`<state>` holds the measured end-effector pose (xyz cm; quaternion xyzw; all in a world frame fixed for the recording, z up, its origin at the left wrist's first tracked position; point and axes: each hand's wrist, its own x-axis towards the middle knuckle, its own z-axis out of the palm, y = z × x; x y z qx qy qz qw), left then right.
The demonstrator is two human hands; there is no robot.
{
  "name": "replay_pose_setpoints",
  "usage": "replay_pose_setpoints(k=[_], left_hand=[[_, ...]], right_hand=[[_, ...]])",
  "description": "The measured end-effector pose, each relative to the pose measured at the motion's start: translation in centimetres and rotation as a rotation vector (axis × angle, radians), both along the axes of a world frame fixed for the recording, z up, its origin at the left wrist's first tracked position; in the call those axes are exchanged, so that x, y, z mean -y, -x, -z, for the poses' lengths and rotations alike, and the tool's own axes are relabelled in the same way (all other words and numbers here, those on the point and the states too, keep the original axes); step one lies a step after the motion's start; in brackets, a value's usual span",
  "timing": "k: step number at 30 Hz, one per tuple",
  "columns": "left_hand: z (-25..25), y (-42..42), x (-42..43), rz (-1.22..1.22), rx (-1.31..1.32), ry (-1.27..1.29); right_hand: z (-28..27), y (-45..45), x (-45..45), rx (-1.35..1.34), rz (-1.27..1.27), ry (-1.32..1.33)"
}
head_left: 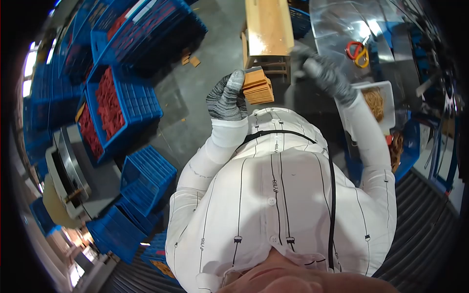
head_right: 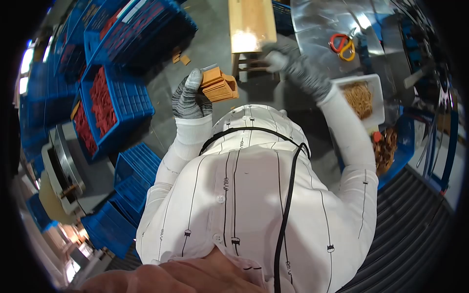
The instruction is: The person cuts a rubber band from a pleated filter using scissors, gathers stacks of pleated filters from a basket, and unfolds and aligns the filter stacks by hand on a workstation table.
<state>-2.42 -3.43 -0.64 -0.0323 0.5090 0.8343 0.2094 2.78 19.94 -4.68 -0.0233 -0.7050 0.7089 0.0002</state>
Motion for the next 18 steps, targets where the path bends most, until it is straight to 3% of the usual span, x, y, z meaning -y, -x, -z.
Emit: replay_pose_setpoints(k=[1, 3, 5, 12, 18], left_hand=[[0.3, 0.3, -0.7, 0.005, -0.045, 0.047], [-0.6, 0.3, -2.3, 0.092, -0.094, 0.142], [-0.8, 0.6, -3.4, 0.184, -0.114, 0.177], [0.2, 2.2, -7.7, 0.488, 0.031, 0.129], [1.3, 0.7, -12.3, 0.696, -0.163, 0.139]], right_hand=[[-0.4, -0.5, 1.9, -0.131, -0.086, 0.152], [-0.4, -1.2, 5.0, -0.099, -0.093, 0.206], [-2.4, -1.9, 5.6, 0.127, 0.019, 0.278], [-3.4, -5.8, 4.4, 0.089, 0.36, 0.237], [-3.0, -10.2, 3.0, 0.019, 0.55, 0.347]])
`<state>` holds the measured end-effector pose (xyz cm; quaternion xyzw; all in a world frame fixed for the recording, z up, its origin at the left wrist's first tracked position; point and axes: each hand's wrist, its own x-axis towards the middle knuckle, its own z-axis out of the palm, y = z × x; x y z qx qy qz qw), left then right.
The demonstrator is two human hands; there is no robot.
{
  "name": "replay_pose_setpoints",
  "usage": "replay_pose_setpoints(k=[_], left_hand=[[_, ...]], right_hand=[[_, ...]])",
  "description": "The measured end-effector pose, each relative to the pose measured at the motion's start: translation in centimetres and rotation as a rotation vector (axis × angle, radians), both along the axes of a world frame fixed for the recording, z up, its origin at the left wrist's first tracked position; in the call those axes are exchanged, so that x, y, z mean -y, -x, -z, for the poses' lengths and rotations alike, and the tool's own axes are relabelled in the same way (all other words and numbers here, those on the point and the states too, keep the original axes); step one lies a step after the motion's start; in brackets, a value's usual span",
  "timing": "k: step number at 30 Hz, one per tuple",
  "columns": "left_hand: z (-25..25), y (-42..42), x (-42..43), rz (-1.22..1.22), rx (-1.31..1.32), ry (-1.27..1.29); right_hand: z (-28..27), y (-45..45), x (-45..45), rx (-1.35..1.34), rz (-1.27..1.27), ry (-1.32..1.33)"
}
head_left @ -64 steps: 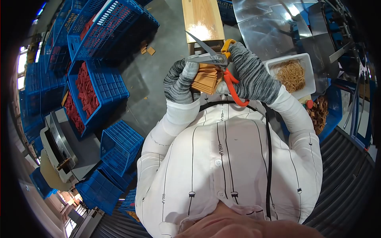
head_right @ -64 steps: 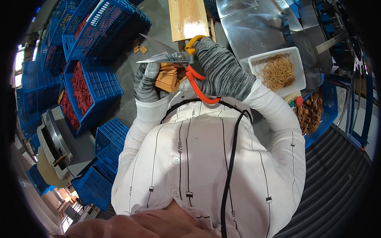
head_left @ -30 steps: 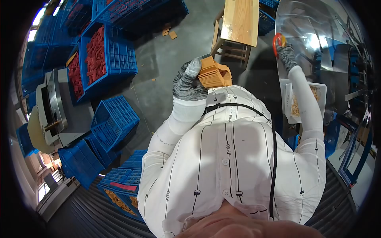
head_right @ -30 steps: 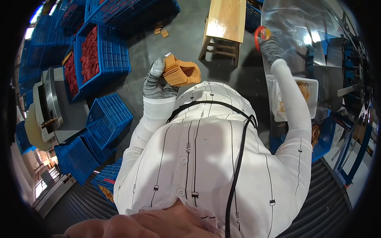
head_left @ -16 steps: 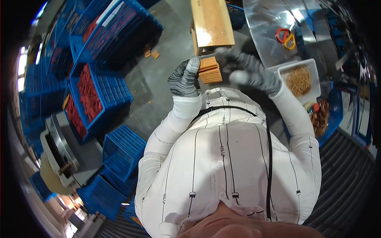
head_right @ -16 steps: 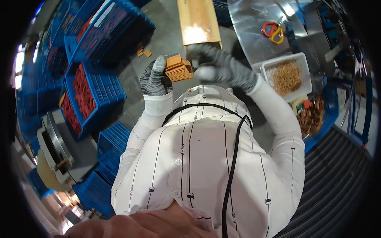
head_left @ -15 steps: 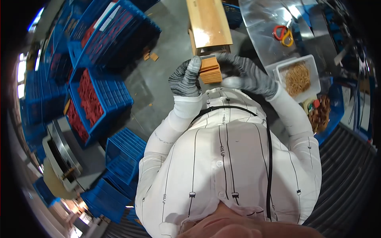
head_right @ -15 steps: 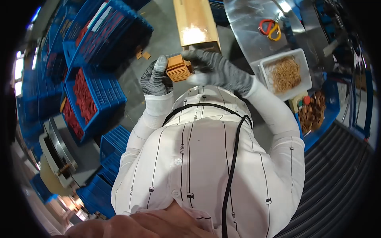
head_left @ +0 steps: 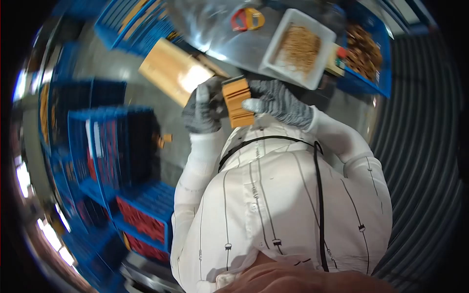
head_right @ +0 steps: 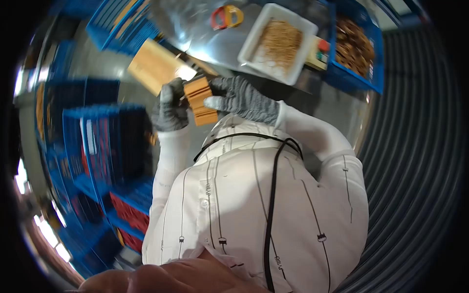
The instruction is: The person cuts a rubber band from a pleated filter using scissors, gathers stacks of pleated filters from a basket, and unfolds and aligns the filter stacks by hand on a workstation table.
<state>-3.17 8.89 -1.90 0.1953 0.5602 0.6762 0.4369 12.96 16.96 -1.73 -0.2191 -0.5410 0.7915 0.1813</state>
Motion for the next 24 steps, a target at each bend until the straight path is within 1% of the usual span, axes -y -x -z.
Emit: replay_pose_setpoints(k=[1, 3, 4, 5, 7, 8, 9, 10, 11, 13, 14, 15, 17, 18, 19, 20, 21, 23, 24], left_hand=[[0.4, -0.5, -0.6, 0.038, -0.047, -0.055], [0.5, -1.8, -2.2, 0.108, -0.077, -0.124], [1.5, -1.9, -2.7, 0.156, -0.019, -0.142], [2.4, -2.4, -3.3, 0.17, -0.106, -0.148], [1.4, -3.6, -4.3, 0.388, -0.18, -0.19], [0.9, -4.2, -4.6, 0.46, -0.242, -0.198], [0.5, -4.9, -4.9, 0.514, -0.291, -0.231], [-0.5, -5.6, -5.1, 0.582, -0.276, -0.235], [-1.7, -6.2, -5.4, 0.643, -0.259, -0.238], [-3.5, -7.0, -6.4, 0.753, -0.384, -0.325], [-4.2, -7.6, -6.7, 0.769, -0.369, -0.35], [-4.8, -8.2, -7.0, 0.783, -0.356, -0.375], [-5.8, -9.0, -7.9, 0.859, -0.395, -0.467], [-6.5, -9.3, -8.0, 0.892, -0.411, -0.495], [-8.6, -10.1, -8.5, 0.929, -0.561, -0.547], [-8.3, -10.5, -9.1, 0.98, -0.487, -0.729], [-10.5, -11.6, -9.9, 1.068, -0.505, -0.859], [-14.2, -13.1, -11.0, 1.016, -0.787, -1.039], [-15.5, -13.4, -11.4, 0.99, -0.869, -1.069]], right_hand=[[-1.3, -0.8, 0.2, 0.089, 0.023, -0.021], [0.8, -3.6, 0.1, -0.022, 0.167, 0.074], [0.8, -4.8, 0.0, -0.015, 0.257, 0.15], [3.2, -6.5, -0.5, 0.036, 0.354, 0.09], [1.6, -10.3, -0.8, -0.121, 0.271, 0.374], [1.8, -13.5, -1.2, 0.118, 0.178, 0.199], [7.2, -17.2, -2.9, 0.132, -0.176, 0.361], [2.8, -18.5, -2.7, 0.306, 0.138, 0.414], [4.6, -21.5, -5.3, 0.159, 0.285, 0.418], [7.9, -27.4, -10.7, -0.177, 0.527, 0.4], [2.9, -26.4, -11.9, -0.641, 0.84, 0.585], [5.3, -31.0, -14.9, -0.733, 0.777, 0.708], [6.6, -31.4, -16.5, -0.779, 0.969, 0.485], [6.7, -30.7, -16.0, -0.667, 0.916, 0.484], [7.1, -29.8, -14.8, -0.549, 0.858, 0.496], [8.3, -29.4, -14.0, -0.286, 0.876, 0.493], [9.6, -29.2, -13.2, -0.211, 0.838, 0.492], [15.1, -31.8, -12.2, 0.037, 0.963, 0.531], [23.1, -37.2, -11.4, -0.083, 0.983, 0.673]])
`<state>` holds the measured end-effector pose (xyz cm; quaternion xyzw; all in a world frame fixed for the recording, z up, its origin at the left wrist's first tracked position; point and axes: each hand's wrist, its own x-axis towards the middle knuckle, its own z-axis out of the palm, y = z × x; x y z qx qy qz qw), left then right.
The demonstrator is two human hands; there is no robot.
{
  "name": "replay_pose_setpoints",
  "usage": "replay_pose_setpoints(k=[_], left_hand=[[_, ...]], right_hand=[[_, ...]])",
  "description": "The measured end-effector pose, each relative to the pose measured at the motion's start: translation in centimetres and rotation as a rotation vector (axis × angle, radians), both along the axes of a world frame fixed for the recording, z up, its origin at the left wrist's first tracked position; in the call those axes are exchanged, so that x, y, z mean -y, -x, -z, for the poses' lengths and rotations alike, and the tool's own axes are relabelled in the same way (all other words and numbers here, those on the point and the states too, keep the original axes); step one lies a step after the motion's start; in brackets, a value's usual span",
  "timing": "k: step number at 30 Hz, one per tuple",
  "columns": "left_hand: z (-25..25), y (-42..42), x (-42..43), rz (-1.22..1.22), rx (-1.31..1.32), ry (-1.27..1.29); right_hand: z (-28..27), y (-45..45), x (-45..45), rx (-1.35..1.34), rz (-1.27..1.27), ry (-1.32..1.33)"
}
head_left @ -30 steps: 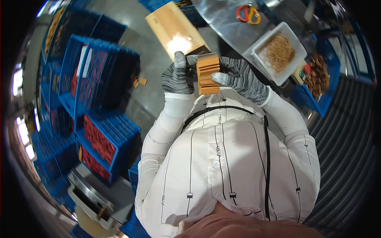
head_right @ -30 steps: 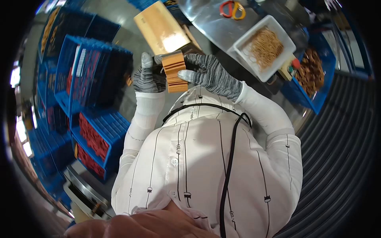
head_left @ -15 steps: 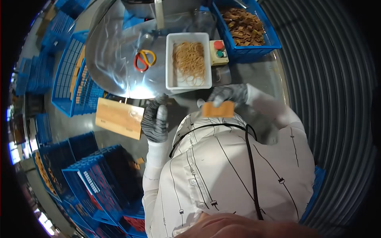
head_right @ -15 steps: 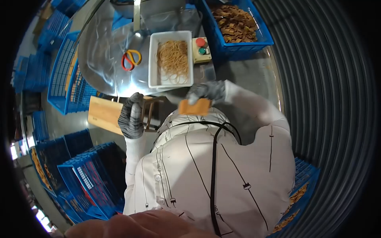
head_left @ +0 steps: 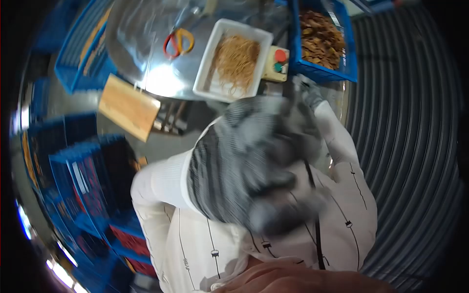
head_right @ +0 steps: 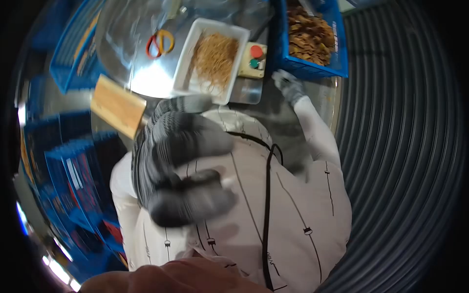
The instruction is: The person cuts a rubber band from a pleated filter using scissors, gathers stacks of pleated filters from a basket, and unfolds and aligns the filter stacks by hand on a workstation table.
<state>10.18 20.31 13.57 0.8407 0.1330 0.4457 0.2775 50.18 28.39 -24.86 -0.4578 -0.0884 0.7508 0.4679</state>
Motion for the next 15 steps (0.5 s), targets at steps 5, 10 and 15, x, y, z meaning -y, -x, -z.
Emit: replay_pose_setpoints(k=[5, 10, 15], left_hand=[[1.1, 1.1, 2.6, -0.177, -0.071, 0.07], [3.8, 3.3, 6.7, -0.344, -0.161, 0.225], [2.3, 7.4, 14.3, -0.5, -0.309, 0.364]], right_hand=[[8.5, -6.3, 4.2, 0.204, 0.12, 0.394], [8.0, -7.7, 7.6, 0.397, 0.01, 0.515], [6.9, -6.4, 10.1, 0.535, -0.109, 0.552]])
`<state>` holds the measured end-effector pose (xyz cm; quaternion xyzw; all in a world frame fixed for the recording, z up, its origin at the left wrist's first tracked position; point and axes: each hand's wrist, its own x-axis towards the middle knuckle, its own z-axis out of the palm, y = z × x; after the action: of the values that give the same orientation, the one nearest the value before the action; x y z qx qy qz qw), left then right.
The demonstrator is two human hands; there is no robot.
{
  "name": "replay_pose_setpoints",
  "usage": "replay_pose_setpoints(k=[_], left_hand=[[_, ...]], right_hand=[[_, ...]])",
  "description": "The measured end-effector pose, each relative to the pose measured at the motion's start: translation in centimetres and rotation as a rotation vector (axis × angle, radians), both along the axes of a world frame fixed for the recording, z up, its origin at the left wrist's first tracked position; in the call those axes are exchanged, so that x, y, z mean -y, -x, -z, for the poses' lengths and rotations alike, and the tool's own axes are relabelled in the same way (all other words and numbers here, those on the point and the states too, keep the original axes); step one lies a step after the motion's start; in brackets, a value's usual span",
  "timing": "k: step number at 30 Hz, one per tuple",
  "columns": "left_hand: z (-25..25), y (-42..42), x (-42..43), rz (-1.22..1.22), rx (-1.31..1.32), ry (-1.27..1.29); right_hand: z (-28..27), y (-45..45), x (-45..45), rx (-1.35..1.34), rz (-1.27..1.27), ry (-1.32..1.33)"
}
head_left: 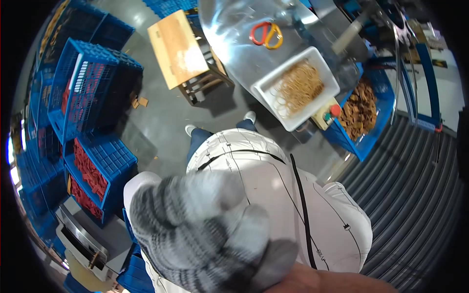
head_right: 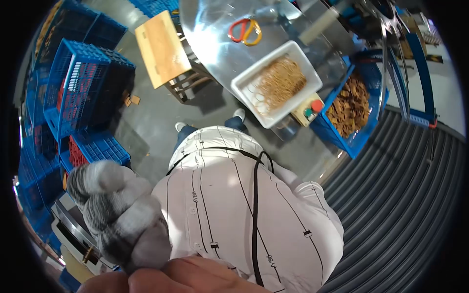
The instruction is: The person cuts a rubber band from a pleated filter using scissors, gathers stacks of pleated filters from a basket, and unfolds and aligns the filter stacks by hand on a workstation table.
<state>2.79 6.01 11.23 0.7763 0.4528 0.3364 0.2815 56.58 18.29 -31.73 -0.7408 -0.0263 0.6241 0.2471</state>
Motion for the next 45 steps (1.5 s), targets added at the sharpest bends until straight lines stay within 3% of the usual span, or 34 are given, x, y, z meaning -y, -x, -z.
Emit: replay_pose_setpoints(k=[4, 6, 8, 10, 12, 13, 16, 22, 26, 28, 29, 30, 32, 33, 36, 45], left_hand=[[-2.4, 4.4, 8.3, -0.184, -0.238, 0.271], [-1.9, 7.3, 11.5, -0.459, -0.391, 0.07], [2.7, 13.2, 9.9, -0.677, -0.406, -0.542], [6.9, 17.3, 12.9, -0.801, -0.43, -0.073], [12.6, 20.9, 18.2, -0.709, -0.723, 0.545], [15.1, 22.5, 20.1, -0.674, -0.699, 0.794], [18.5, 26.2, 23.8, -0.744, -0.612, 0.958], [26.8, 35.9, 23.4, -0.636, -0.465, 1.052], [32.0, 43.1, 24.5, -0.757, -0.426, 1.019], [32.9, 48.2, 24.0, -0.678, -0.472, 1.253], [32.8, 50.1, 24.6, -0.722, -0.521, 1.192], [32.9, 52.7, 23.9, -0.804, -0.297, 1.44], [30.1, 56.6, 21.3, -0.774, -0.499, 1.21], [31.1, 58.7, 20.6, -0.769, -0.555, 1.066], [28.9, 64.4, 12.8, -0.687, -0.7, 1.024], [28.2, 76.4, -11.1, -0.37, -0.602, 0.307]], right_hand=[[-0.3, 3.6, 1.9, 0.059, -0.102, 0.01], [0.2, 7.1, 2.9, 0.078, -0.152, 0.003], [0.6, 11.4, 4.1, 0.084, -0.19, -0.012], [0.3, 16.8, 5.3, 0.078, -0.213, -0.028], [0.0, 21.6, 7.1, 0.082, -0.228, -0.032], [-0.3, 23.8, 7.9, 0.085, -0.238, -0.029], [-0.2, 29.7, 9.3, 0.083, -0.264, -0.031], [-0.3, 40.3, 9.2, 0.086, -0.307, -0.027], [1.7, 48.4, 6.5, 0.071, -0.386, 0.018], [2.2, 52.6, 5.0, 0.058, -0.407, 0.039], [2.3, 55.2, 4.2, 0.037, -0.396, 0.049], [2.3, 56.2, 4.4, 0.034, -0.373, 0.057], [1.9, 60.3, 4.6, -0.015, -0.299, 0.073], [2.0, 62.0, 5.1, -0.043, -0.254, 0.078], [3.0, 66.8, 7.3, -0.135, -0.118, 0.105], [6.4, 88.1, 6.4, -0.592, 0.636, -0.041]])
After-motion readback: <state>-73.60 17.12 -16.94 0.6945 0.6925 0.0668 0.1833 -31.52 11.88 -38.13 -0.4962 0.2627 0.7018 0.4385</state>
